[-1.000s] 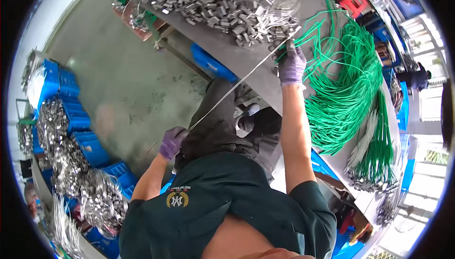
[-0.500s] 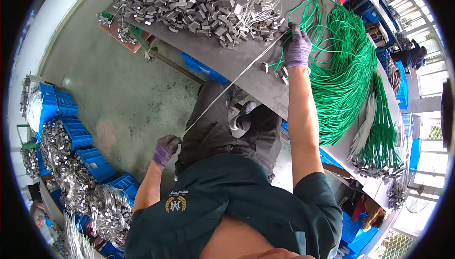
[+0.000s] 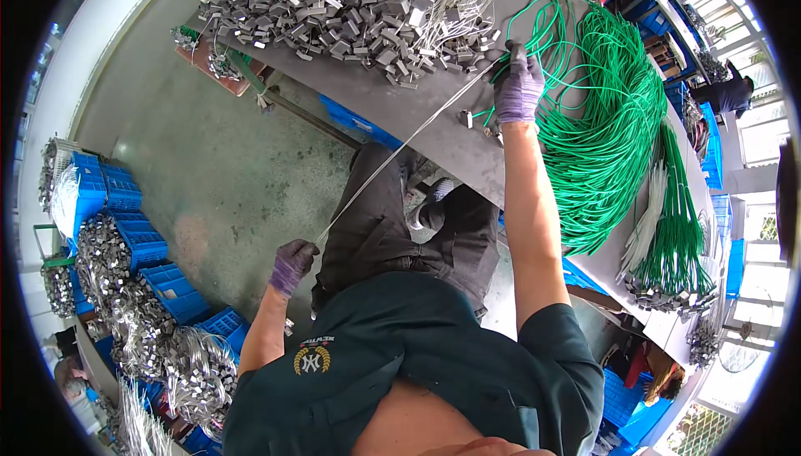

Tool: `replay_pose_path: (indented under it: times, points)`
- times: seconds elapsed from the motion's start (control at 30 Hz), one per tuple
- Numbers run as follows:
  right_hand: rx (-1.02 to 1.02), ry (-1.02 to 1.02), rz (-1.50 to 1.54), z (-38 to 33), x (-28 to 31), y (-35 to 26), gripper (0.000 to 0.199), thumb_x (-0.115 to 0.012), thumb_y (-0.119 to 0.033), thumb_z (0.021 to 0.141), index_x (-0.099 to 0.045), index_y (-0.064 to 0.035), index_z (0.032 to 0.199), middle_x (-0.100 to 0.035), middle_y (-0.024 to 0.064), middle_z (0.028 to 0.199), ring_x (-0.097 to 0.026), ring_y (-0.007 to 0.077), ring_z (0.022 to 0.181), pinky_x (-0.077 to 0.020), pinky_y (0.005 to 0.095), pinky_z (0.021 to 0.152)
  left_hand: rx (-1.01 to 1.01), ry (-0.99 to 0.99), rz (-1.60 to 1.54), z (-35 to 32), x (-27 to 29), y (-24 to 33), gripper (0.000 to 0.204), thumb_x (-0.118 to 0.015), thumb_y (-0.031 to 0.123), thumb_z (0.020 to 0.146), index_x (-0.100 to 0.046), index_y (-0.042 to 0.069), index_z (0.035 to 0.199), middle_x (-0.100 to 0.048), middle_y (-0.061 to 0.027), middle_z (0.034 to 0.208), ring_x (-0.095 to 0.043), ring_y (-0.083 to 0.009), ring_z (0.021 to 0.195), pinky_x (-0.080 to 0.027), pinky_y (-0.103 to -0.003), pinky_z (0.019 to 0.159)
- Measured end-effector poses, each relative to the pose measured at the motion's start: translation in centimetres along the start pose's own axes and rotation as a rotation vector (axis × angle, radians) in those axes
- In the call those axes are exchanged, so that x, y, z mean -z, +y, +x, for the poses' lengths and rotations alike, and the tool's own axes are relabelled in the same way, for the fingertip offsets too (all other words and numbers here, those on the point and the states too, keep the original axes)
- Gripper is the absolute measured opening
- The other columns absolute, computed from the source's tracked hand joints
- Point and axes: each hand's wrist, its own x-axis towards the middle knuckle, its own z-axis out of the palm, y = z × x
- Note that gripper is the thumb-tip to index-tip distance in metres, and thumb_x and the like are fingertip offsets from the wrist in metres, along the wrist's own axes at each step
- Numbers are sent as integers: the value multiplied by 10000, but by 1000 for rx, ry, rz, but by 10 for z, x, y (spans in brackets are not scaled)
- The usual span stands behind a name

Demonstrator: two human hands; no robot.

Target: Bundling and organizing green electrical wires at a factory workstation.

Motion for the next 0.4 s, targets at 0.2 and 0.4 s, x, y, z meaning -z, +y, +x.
replay_pose_path:
  times: [0.2,0.4]
  points:
    - [26,-37,-58,-2,6,10,248,-489,-228,926,-525,2,1012,-621,121,693,-603,224,532,-466,294,460,35,-23,25,-4,-4,9,215,-607,244,834,-630,37,781,-486,24,554,-413,-54,453,-308,-214,419]
    - [12,-139,66,-2,12,12,292,-518,-258,918,-527,1,1052,-618,127,708,-600,234,536,-480,304,470,50,-29,4,-2,1,5,188,-601,221,825,-638,40,789,-494,14,556,-417,-61,450,-314,-217,421]
